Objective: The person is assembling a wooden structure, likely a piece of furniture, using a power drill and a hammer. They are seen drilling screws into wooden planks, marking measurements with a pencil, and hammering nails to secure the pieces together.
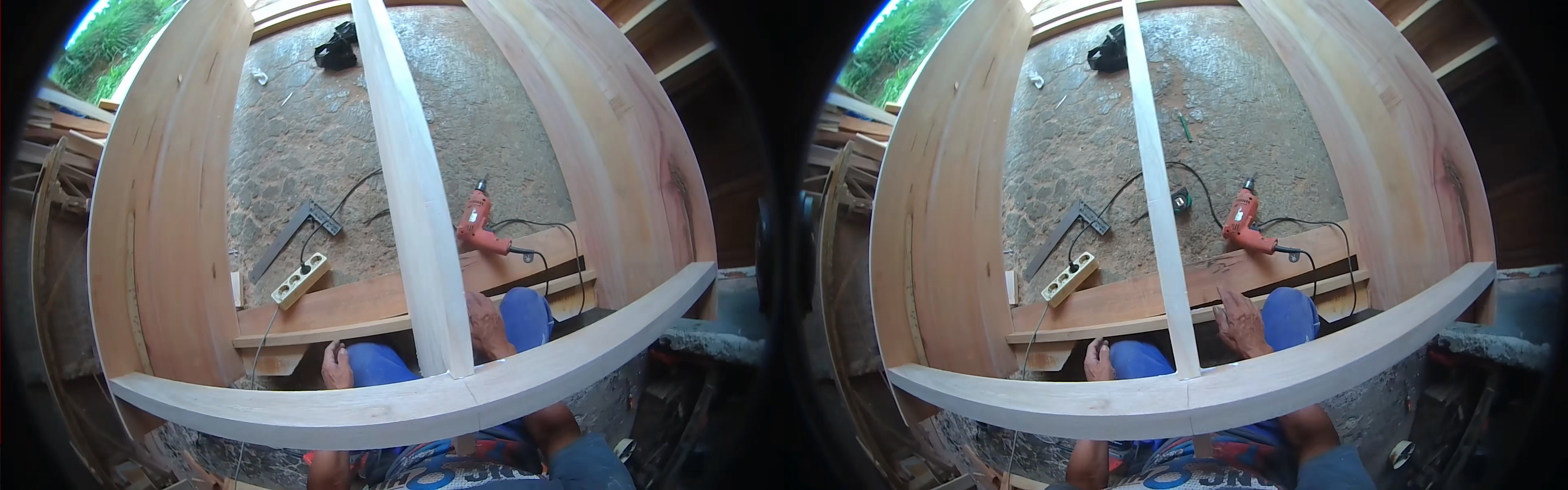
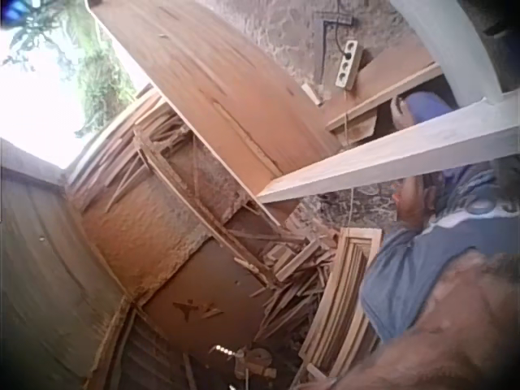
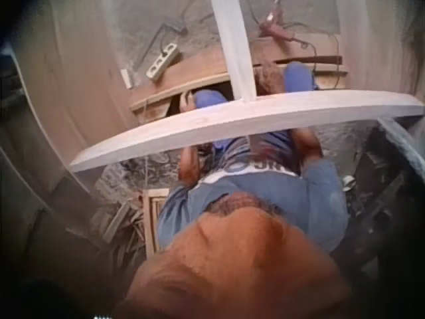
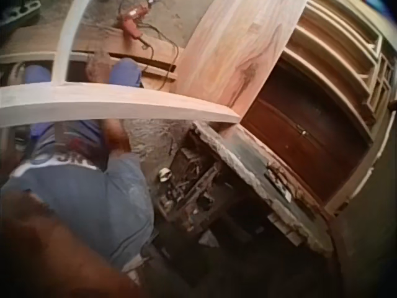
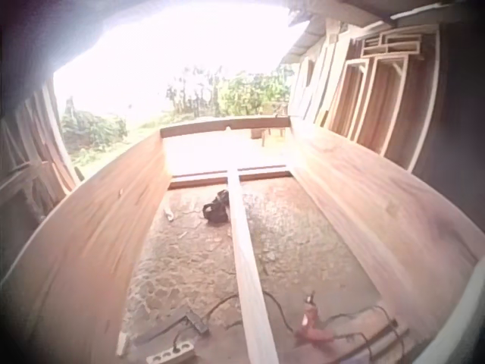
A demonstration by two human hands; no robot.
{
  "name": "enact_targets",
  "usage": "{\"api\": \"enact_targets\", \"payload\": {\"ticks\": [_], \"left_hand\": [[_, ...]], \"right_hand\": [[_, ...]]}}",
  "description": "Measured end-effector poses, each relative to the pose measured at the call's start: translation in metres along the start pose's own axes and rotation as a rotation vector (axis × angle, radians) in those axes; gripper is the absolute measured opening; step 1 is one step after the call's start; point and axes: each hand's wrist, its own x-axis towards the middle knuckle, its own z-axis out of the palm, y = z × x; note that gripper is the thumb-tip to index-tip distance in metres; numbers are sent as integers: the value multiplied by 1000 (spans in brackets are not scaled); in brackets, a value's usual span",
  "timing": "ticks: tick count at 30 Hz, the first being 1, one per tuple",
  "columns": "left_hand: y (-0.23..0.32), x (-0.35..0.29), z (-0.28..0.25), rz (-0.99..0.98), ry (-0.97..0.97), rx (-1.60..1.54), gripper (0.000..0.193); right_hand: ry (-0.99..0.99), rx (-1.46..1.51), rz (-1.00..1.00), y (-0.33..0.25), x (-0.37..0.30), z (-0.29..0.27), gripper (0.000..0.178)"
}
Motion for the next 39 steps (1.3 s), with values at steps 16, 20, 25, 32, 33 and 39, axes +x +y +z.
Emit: {"api": "enact_targets", "payload": {"ticks": [16, 20, 25, 32, 33, 39], "left_hand": [[78, 28, 59, 690, -229, 75, 44], [142, 1, 57, 496, -341, -227, 42], [212, -99, -44, 676, -596, -2, 22], [341, -113, -80, 1234, -104, 146, 44], [353, -111, -68, 1118, -51, 326, 53], [404, -127, -17, 792, -349, 381, 81]], "right_hand": [[277, -60, 144, 28, -217, -50, 71], [446, -22, 158, 21, -239, -61, 69], [746, -187, -35, -16, -230, -156, 63], [663, -574, -594, -85, -163, -319, 48], [602, -616, -708, -96, -128, -329, 44], [181, -814, -969, -155, 104, -379, 25]]}}
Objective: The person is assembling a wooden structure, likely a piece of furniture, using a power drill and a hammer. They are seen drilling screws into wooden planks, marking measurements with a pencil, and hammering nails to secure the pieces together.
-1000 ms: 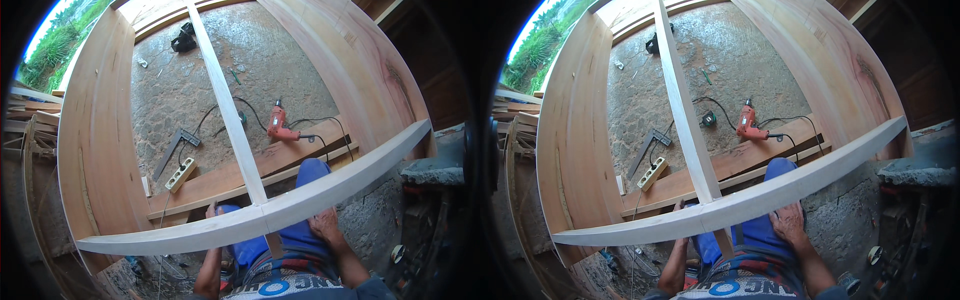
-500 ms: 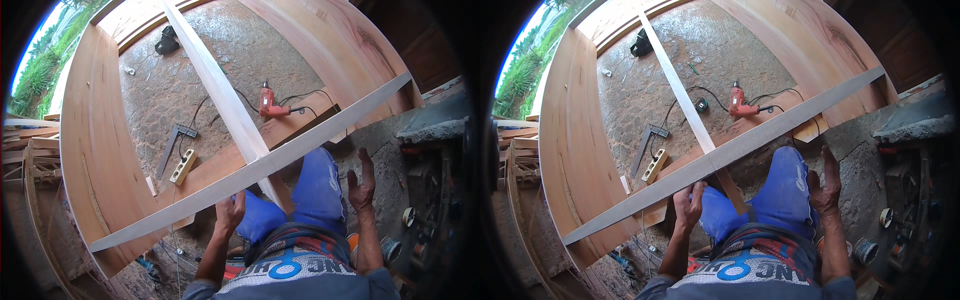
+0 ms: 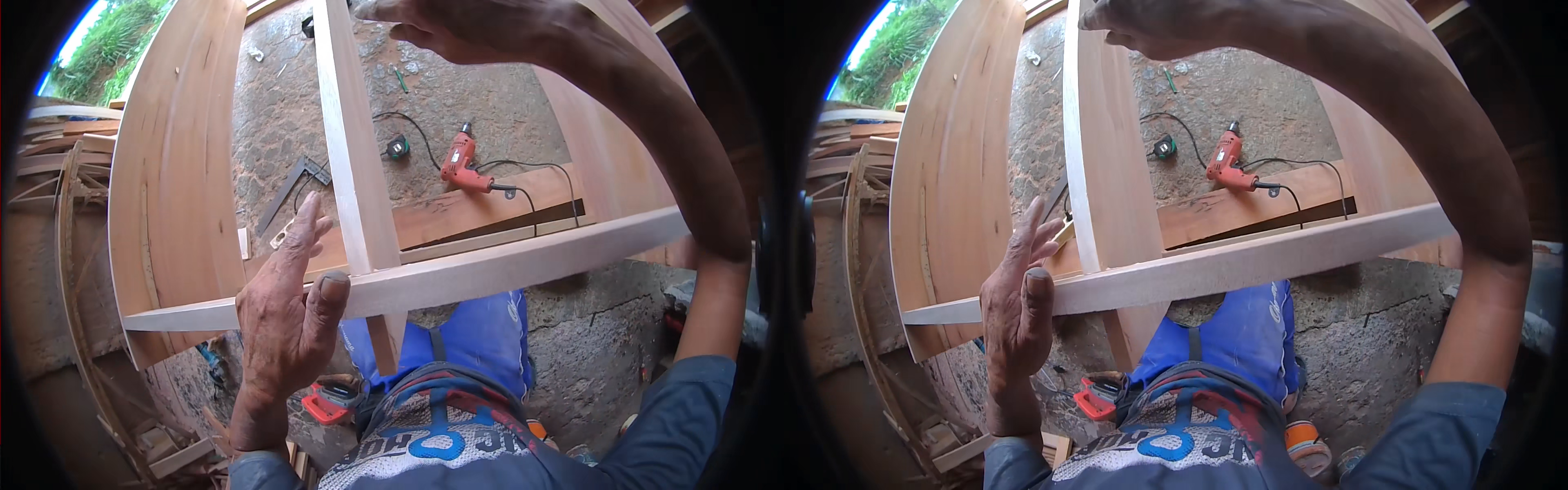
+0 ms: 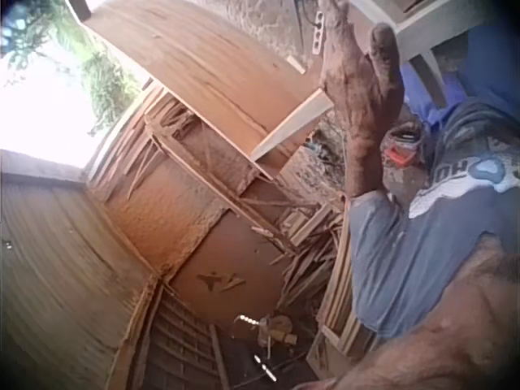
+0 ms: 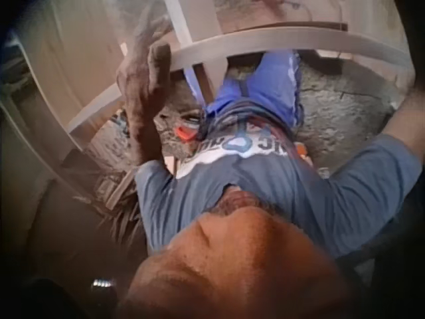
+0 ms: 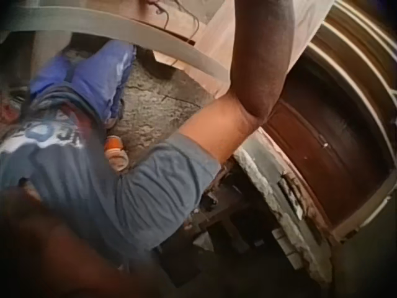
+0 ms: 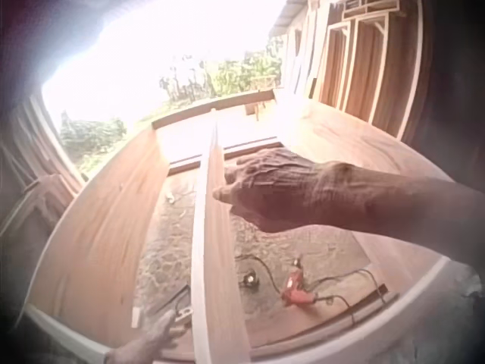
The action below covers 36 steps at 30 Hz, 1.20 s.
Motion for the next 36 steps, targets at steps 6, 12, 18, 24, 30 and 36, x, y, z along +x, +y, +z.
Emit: {"api": "enact_targets", "payload": {"ticks": [6, 12, 18, 24, 30, 36], "left_hand": [[14, 14, -11, -359, -267, 283, 93], [14, 20, -8, -365, -164, 308, 66], [12, 23, -7, -357, -140, 399, 57], [13, 31, -9, -369, -204, 402, 50], [15, 31, -12, -425, -189, 388, 44], [23, 32, -12, -421, -148, 437, 40]], "right_hand": [[-326, 176, 26, 41, 103, 248, 26], [-620, 412, 118, 48, 76, 427, 22], [-566, 612, 517, 27, 38, 528, 28], [-596, 708, 695, 23, 36, 570, 37], [-526, 801, 759, 1, 59, 578, 49], [-620, 891, 622, -39, 74, 568, 60]]}}
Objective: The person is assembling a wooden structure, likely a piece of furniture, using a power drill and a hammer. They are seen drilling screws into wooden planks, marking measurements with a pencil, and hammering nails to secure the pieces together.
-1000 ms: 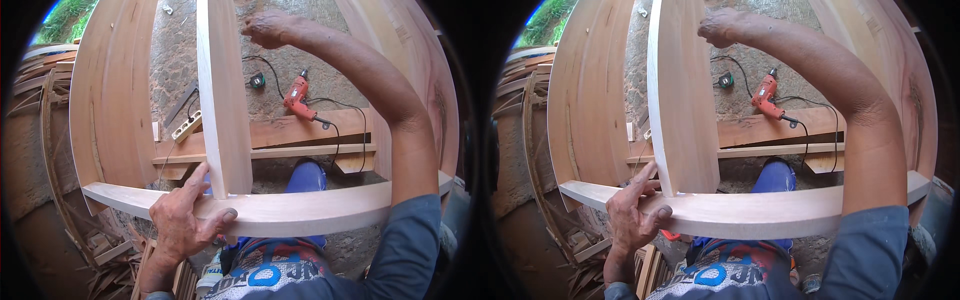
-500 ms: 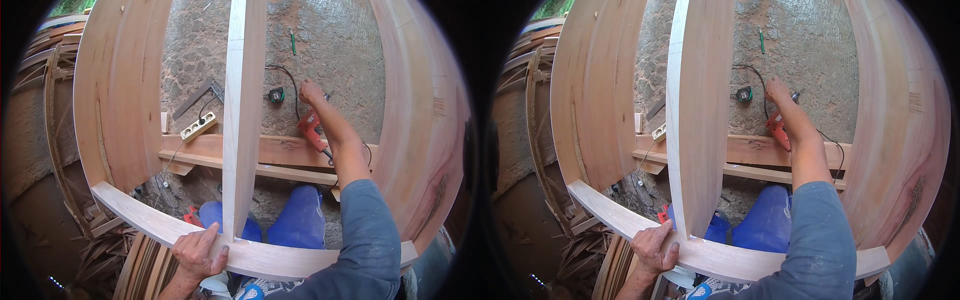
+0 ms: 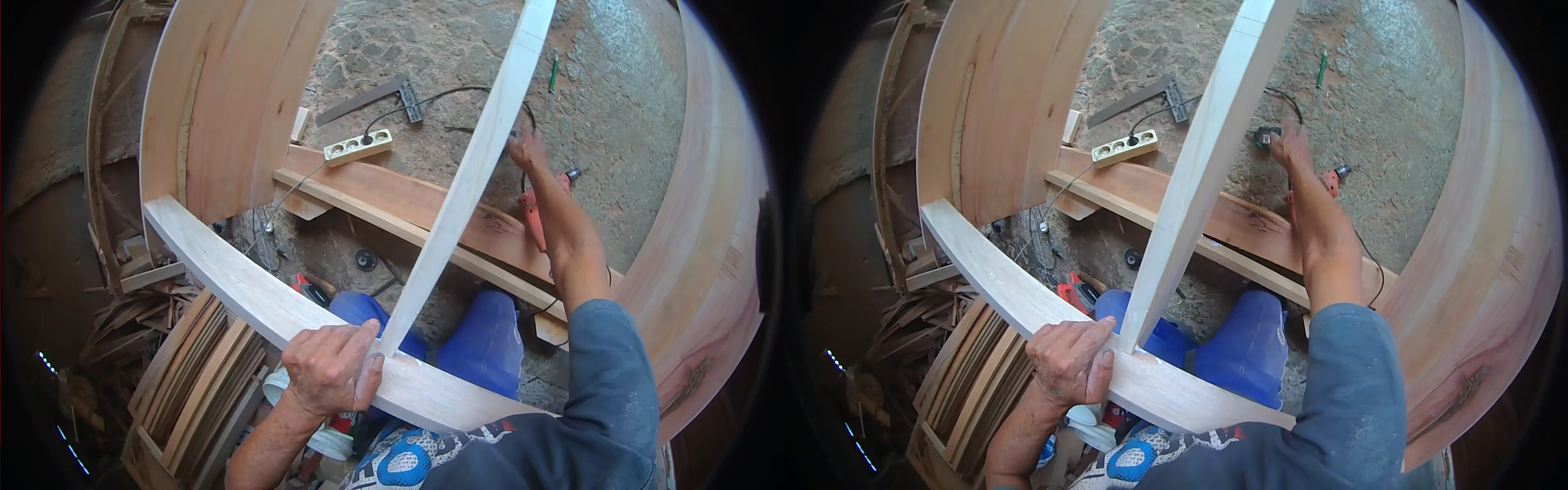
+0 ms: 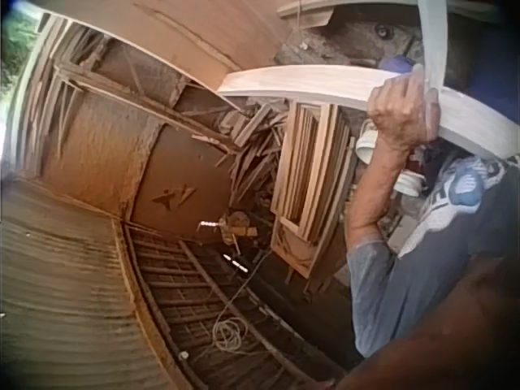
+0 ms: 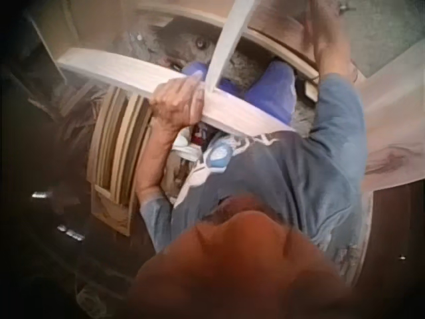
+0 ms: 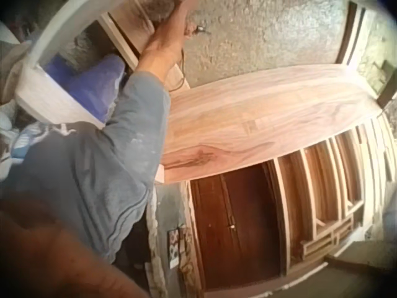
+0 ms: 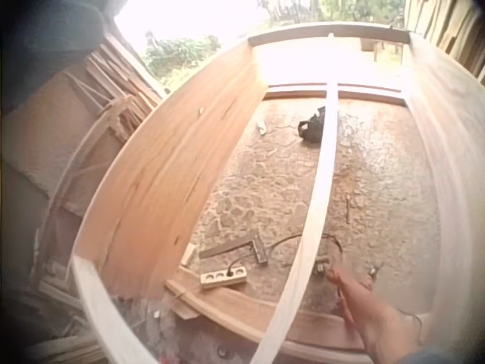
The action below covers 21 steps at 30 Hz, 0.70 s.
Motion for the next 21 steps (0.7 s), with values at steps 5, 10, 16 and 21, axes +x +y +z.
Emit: {"api": "enact_targets", "payload": {"ticks": [5, 10, 16, 21], "left_hand": [[-7, -14, 10, 14, 18, -10, 32], [-4, 4, 27, 149, 228, -115, 19], [-13, -19, 25, 82, 346, -89, 28], [-16, -16, 35, 170, 469, -230, 28]], "right_hand": [[-161, -317, -72, 24, -149, 141, 74], [13, 97, -610, 29, -156, 38, 65], [252, 857, -112, -258, -284, -149, 82], [446, 695, -100, -261, -282, -145, 69]]}}
